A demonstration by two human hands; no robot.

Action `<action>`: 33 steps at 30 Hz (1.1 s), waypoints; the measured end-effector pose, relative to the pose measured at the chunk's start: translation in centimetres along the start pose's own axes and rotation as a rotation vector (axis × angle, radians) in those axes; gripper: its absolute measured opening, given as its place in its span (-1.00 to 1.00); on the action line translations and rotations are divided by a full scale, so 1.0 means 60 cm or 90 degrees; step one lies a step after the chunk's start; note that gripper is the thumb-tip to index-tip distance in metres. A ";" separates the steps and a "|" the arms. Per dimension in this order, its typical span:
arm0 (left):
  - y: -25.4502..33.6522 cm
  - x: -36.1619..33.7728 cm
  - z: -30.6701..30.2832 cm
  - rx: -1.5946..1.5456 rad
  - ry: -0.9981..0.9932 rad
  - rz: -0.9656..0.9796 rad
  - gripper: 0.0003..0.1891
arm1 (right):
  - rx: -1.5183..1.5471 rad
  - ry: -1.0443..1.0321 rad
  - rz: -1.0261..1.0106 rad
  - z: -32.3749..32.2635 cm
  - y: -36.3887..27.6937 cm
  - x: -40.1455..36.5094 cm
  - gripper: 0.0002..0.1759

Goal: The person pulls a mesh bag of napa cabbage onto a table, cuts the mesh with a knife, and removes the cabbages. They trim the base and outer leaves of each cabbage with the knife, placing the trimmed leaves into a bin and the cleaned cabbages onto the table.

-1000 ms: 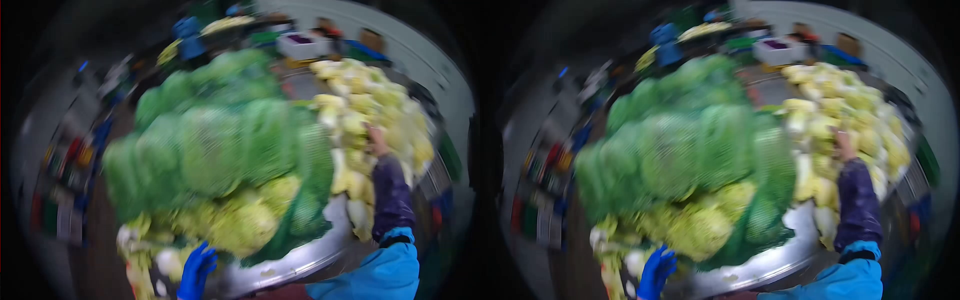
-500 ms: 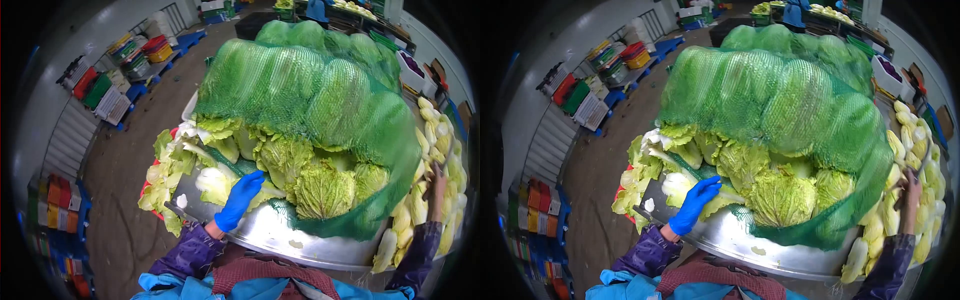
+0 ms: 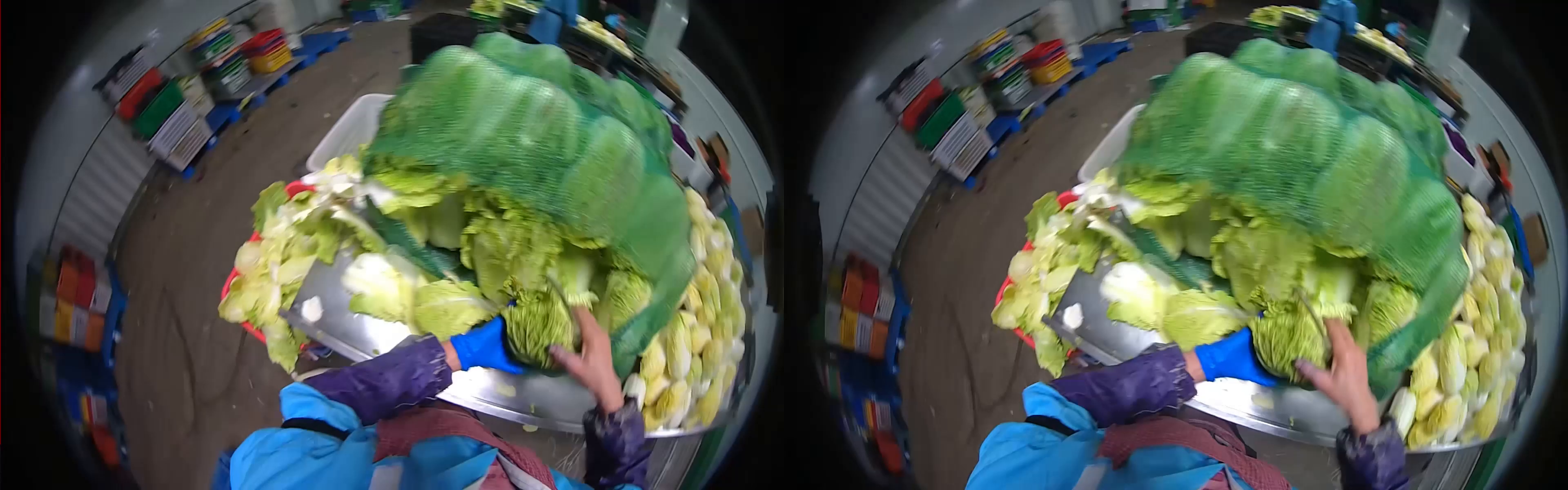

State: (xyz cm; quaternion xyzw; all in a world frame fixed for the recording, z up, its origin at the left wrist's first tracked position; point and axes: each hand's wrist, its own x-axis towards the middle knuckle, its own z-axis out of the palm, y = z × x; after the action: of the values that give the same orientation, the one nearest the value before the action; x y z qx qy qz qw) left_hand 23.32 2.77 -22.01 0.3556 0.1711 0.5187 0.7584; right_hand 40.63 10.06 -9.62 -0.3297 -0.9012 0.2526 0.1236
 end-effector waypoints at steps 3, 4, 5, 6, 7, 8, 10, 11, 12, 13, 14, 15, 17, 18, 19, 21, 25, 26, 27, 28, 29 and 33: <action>-0.060 -0.024 -0.030 -0.336 -0.084 0.016 -0.36 | -0.112 0.035 -0.035 0.034 -0.051 -0.024 -0.11; -0.073 -0.035 -0.034 -0.405 -0.075 0.004 -0.32 | -0.123 0.041 -0.053 0.036 -0.056 -0.033 -0.10; -0.080 -0.044 -0.032 -0.439 -0.084 0.006 -0.31 | -0.135 0.047 -0.070 0.035 -0.063 -0.035 -0.09; -0.083 -0.056 -0.029 -0.497 -0.075 -0.009 -0.36 | -0.130 0.016 -0.063 0.032 -0.080 -0.022 -0.07; -0.084 -0.068 -0.029 -0.555 -0.067 -0.023 -0.41 | -0.156 0.043 -0.082 0.023 -0.090 -0.043 -0.08; -0.050 -0.080 -0.008 -0.521 -0.030 -0.006 -0.39 | -0.126 0.033 -0.064 0.017 -0.107 -0.053 -0.09; -0.010 -0.108 0.004 -0.578 -0.103 0.091 -0.48 | -0.093 0.030 -0.100 0.021 -0.140 -0.067 -0.11; 0.038 -0.140 0.037 -0.276 0.139 0.170 -0.50 | -0.086 0.037 -0.154 0.029 -0.157 -0.075 -0.12; 0.077 -0.158 0.029 -0.355 0.114 0.090 -0.51 | -0.100 0.016 -0.155 0.041 -0.189 -0.084 -0.14; 0.103 -0.180 0.019 -0.431 0.089 0.011 -0.52 | -0.121 -0.027 -0.241 0.047 -0.219 -0.077 -0.26; 0.104 -0.193 0.007 -0.420 0.142 0.023 -0.53 | -0.078 -0.060 -0.263 0.061 -0.225 -0.066 -0.24; 0.113 -0.227 -0.011 -0.459 0.085 0.022 -0.51 | -0.036 -0.095 -0.285 0.079 -0.229 -0.057 -0.22; 0.069 -0.279 -0.068 -0.269 0.120 0.187 -0.47 | 0.090 -0.047 -0.275 0.144 -0.210 -0.019 -0.19; 0.056 -0.300 -0.094 -0.124 0.105 0.278 -0.44 | 0.014 -0.044 -0.278 0.160 -0.239 0.004 -0.31; 0.033 -0.315 -0.127 0.026 0.098 0.365 -0.41 | 0.023 -0.061 -0.313 0.191 -0.232 0.018 -0.31; -0.033 -0.318 -0.249 -0.146 0.107 0.341 -0.39 | 0.039 -0.086 -0.149 0.265 -0.196 0.034 -0.19; 0.080 -0.402 -0.303 0.462 0.129 0.330 -0.02 | -0.024 -0.123 -0.378 0.314 -0.268 0.078 -0.21; 0.080 -0.405 -0.348 0.514 0.070 0.386 -0.10 | -0.023 -0.137 -0.391 0.330 -0.274 0.092 -0.21; 0.112 -0.426 -0.350 0.554 0.097 0.373 -0.25 | -0.028 -0.124 -0.411 0.358 -0.268 0.110 -0.22; 0.114 -0.431 -0.380 0.555 0.124 0.379 -0.25 | -0.031 -0.113 -0.433 0.386 -0.261 0.128 -0.22; 0.111 -0.431 -0.428 0.595 0.163 0.379 -0.33 | -0.079 -0.078 -0.429 0.411 -0.253 0.146 -0.21; 0.177 -0.492 -0.435 0.894 0.326 0.302 -0.49 | -0.095 -0.109 -0.352 0.353 -0.442 0.193 -0.31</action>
State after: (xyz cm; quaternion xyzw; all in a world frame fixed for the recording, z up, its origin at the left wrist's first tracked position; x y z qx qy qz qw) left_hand -12.04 -12.36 -35.61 0.6483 0.5481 0.5030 0.1623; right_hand 9.60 -7.60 -12.56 -0.0578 -0.9801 0.1691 0.0868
